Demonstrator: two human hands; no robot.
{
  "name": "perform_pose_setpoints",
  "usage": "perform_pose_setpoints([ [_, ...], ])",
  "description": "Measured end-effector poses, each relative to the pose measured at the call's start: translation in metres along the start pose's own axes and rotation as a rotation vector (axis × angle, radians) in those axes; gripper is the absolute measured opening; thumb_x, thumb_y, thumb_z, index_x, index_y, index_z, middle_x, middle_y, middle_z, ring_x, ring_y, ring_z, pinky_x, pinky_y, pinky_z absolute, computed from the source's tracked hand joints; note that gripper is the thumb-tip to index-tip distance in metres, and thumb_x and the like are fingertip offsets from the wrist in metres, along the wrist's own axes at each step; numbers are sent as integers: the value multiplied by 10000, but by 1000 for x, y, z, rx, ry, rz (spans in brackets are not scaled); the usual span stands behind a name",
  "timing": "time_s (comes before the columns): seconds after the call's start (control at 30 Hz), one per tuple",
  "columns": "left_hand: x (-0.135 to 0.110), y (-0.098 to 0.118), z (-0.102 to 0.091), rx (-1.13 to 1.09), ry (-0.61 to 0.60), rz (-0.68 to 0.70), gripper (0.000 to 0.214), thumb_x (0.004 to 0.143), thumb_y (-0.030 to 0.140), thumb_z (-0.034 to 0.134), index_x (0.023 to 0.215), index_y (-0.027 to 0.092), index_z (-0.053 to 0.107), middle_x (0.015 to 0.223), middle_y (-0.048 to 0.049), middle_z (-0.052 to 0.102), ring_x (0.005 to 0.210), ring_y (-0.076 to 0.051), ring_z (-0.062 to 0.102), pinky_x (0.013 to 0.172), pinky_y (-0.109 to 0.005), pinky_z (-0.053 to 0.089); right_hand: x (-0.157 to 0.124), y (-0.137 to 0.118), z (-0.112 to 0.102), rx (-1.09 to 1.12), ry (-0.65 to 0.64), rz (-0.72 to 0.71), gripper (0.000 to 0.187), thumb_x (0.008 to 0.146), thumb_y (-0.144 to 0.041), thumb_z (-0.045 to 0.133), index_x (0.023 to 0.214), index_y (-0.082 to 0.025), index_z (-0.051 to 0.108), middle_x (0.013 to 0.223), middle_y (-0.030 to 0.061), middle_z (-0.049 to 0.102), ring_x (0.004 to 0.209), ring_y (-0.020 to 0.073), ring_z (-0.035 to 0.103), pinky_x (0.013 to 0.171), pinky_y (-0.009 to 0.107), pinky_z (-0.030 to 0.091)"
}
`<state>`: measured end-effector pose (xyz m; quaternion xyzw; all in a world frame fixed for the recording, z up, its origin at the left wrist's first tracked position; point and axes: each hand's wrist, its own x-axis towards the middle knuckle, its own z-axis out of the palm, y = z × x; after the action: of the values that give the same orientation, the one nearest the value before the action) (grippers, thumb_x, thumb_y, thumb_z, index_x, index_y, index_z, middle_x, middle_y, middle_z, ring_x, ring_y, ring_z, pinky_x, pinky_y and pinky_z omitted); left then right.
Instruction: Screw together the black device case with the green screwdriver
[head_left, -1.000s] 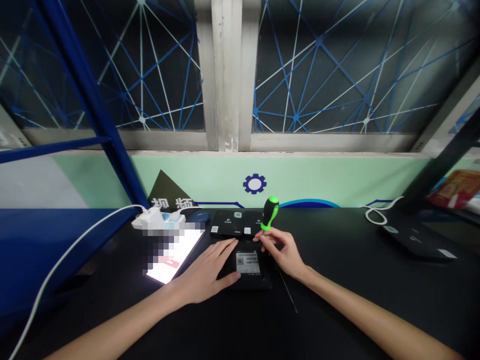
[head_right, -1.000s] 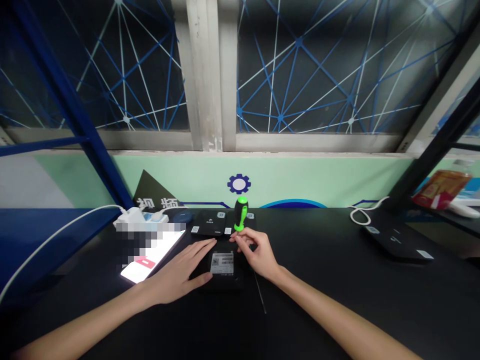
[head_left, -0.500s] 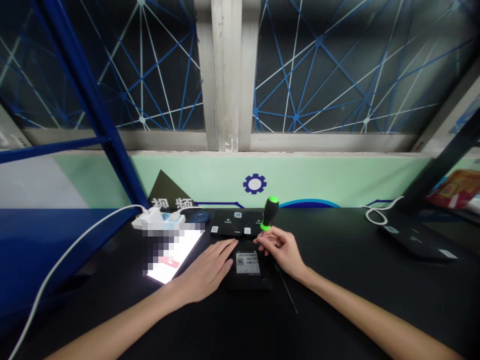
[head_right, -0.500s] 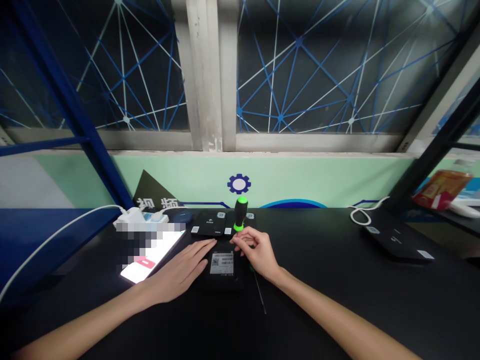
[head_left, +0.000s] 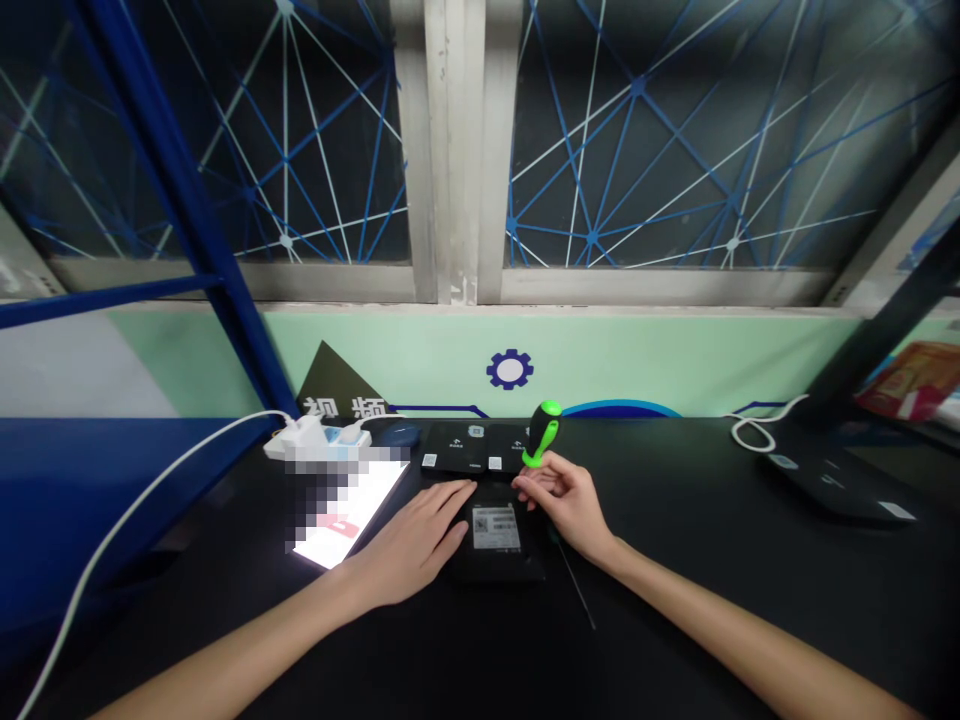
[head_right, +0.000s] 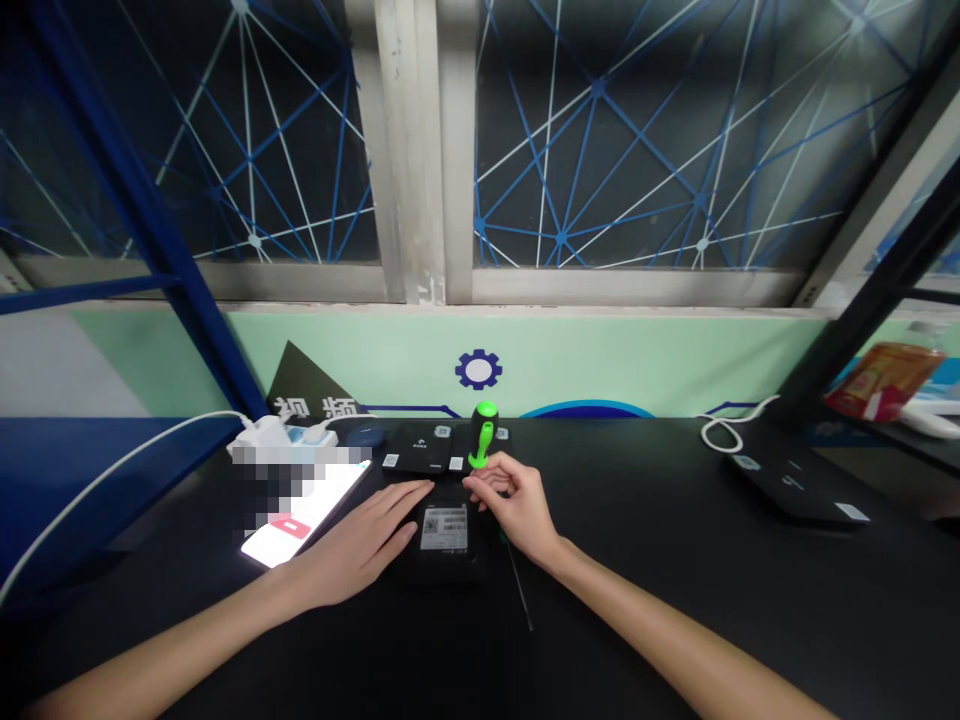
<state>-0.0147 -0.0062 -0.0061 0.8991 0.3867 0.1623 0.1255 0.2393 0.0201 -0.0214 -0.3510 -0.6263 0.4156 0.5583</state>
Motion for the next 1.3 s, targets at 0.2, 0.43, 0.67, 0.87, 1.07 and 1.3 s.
perform_pose_setpoints([
  [0.2, 0, 1, -1, -2, -4, -1, 487, 1077, 414, 273, 1547, 290, 250, 1543, -49, 397, 1408, -233, 387, 1159, -422, 347, -1, -4, 0, -24, -23, -32, 246, 884, -417, 690, 885, -172, 664, 813, 80, 737, 590, 145, 645, 523, 261, 548],
  [0.43, 0, 0, 1, -8, 21, 13, 482, 1076, 411, 279, 1544, 295, 263, 1535, -50, 415, 1390, -239, 415, 1145, -424, 363, -2, -5, -1, -34, -36, -70, 256, 937, -421, 613, 951, -172, 674, 824, 75, 716, 582, 137, 600, 548, 275, 529],
  [0.67, 1, 2, 0, -11, 69, -9, 447, 1060, 366, 344, 1499, 286, 362, 1455, -49, 500, 1310, -234, 495, 1102, -410, 421, -2, -5, -1, 24, 2, -93, 237, 952, -417, 593, 952, -185, 638, 824, 63, 697, 587, 136, 593, 569, 282, 520],
  [0.87, 1, 3, 0, -5, 99, 5, 453, 1048, 274, 321, 1498, 284, 371, 1375, -59, 554, 1216, -236, 555, 1040, -418, 474, -2, -6, -3, 49, 16, -83, 269, 959, -454, 566, 896, -194, 602, 856, 71, 701, 617, 157, 622, 648, 320, 546],
  [1.07, 1, 4, -2, -12, 95, 7, 453, 1057, 287, 314, 1509, 298, 352, 1370, -53, 556, 1231, -234, 548, 1059, -420, 462, 1, -4, -7, 164, -21, -8, 322, 953, -477, 547, 809, -193, 595, 883, 87, 710, 719, 195, 662, 694, 326, 550],
  [1.3, 1, 3, -2, -20, 82, 3, 432, 1060, 304, 306, 1485, 282, 379, 1383, -57, 548, 1246, -237, 536, 1067, -425, 449, 1, -1, -11, 260, -114, 10, 403, 958, -485, 498, 716, -183, 614, 921, 120, 741, 808, 245, 695, 754, 373, 547],
])
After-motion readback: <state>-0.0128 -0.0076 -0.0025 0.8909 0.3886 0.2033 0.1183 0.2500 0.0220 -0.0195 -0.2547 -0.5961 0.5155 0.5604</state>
